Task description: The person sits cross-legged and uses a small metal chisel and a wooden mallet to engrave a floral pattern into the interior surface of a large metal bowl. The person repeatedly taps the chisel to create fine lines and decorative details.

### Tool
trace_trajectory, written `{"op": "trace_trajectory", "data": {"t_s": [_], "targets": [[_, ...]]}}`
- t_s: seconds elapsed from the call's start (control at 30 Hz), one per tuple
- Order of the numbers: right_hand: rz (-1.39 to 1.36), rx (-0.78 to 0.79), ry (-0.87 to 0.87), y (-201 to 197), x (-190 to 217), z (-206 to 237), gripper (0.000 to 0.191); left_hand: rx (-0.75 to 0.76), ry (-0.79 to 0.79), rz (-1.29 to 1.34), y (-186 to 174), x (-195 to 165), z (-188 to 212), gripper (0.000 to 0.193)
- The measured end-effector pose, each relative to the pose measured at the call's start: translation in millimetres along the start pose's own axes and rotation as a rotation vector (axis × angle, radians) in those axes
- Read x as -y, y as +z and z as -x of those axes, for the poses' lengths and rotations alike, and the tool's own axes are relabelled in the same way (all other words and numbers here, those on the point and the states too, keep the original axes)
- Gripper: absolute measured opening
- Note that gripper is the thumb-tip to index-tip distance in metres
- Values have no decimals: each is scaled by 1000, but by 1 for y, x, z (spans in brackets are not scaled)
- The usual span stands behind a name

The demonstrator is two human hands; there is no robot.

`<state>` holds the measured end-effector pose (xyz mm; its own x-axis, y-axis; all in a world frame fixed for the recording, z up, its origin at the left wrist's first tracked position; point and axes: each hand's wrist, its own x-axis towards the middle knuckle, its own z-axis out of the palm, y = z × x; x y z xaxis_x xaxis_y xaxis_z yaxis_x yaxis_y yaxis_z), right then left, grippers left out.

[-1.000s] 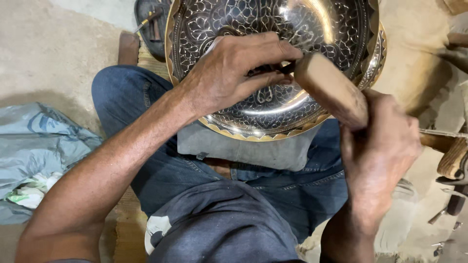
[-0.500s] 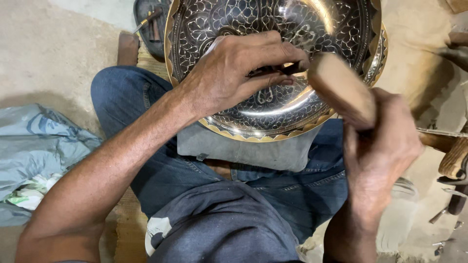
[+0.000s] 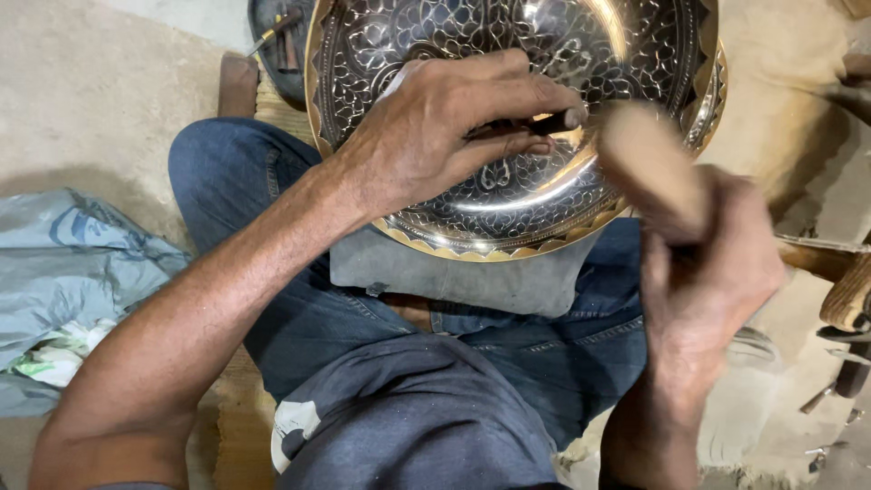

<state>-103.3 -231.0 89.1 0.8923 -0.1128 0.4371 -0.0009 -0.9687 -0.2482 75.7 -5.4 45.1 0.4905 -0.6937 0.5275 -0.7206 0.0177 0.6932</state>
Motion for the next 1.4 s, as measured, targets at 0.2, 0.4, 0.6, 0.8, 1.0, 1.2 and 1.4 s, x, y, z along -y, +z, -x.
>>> {"op": "trace_trajectory", "data": {"t_s": [0.2,0.4,0.6,0.8,1.0,1.2,1.4], "targets": [[359,193,-41,-6,4,-4,42,-1,-46,-3,5,1,0,42],[5,55,16,-4,2,1,47,10,-62,3,4,0,1,41],[-323,-79,253,-1,11,2,51,-7,-59,7,7,0,1,41],[28,109,40,-4,-10,8,24,23,-77,-30,4,-2,1,42],[-56,-34,36,7,-14,17,23,5,-46,-18,4,-3,-1,42],[83,116,18,5,-7,15,35,2,-49,-3,2,-5,-1,41],[-545,-292,288,9,-14,20,47,-6,-32,14,-3,-8,-4,40]]}}
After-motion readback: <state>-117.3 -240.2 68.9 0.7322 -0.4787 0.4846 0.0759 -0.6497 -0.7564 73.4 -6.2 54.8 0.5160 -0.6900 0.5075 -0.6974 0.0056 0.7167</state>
